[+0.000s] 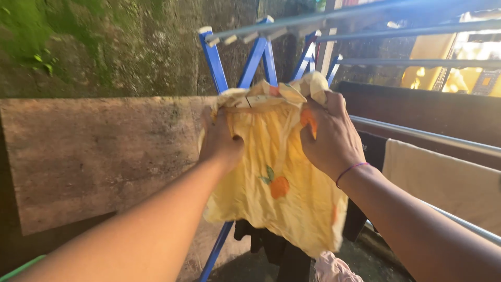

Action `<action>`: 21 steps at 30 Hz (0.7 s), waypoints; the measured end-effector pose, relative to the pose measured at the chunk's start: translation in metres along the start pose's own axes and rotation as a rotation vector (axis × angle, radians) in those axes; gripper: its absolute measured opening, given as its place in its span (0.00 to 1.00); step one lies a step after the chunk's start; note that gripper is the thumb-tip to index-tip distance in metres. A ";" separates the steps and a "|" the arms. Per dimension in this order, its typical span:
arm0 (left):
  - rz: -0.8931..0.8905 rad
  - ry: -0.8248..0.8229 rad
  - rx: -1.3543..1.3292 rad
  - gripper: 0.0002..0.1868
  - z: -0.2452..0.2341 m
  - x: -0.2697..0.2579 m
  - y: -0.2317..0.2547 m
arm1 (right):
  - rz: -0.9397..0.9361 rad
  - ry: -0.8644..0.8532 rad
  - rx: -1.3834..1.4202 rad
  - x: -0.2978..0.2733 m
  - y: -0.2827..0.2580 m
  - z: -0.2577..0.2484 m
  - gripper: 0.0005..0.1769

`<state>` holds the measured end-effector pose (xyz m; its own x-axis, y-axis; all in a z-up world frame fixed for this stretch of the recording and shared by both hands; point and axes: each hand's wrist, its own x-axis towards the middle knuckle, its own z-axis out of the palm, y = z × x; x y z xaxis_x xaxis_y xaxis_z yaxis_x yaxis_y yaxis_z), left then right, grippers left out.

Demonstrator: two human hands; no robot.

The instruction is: Hanging wet laundry from a basket onto an outdoor drying rack.

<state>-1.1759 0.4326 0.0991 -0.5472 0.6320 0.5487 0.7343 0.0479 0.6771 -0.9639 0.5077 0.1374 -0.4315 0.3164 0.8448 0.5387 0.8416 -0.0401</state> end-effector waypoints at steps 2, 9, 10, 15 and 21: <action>-0.032 0.008 -0.006 0.47 0.005 0.013 -0.006 | -0.045 0.041 0.013 0.009 0.005 0.021 0.23; -0.102 -0.020 -0.051 0.48 0.023 0.074 -0.039 | -0.006 0.043 0.001 0.043 0.010 0.080 0.32; -0.086 -0.030 -0.056 0.48 0.032 0.089 -0.053 | 0.004 0.051 -0.012 0.047 0.012 0.089 0.32; 0.142 0.025 -0.080 0.49 0.050 0.154 -0.089 | 0.059 0.074 -0.070 0.078 0.015 0.130 0.28; 0.272 -0.001 -0.111 0.46 0.072 0.213 -0.122 | 0.118 0.109 -0.145 0.105 0.026 0.168 0.29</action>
<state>-1.3531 0.6174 0.0985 -0.3361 0.6110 0.7168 0.8054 -0.2082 0.5550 -1.1166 0.6356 0.1353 -0.2828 0.3535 0.8917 0.6825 0.7273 -0.0719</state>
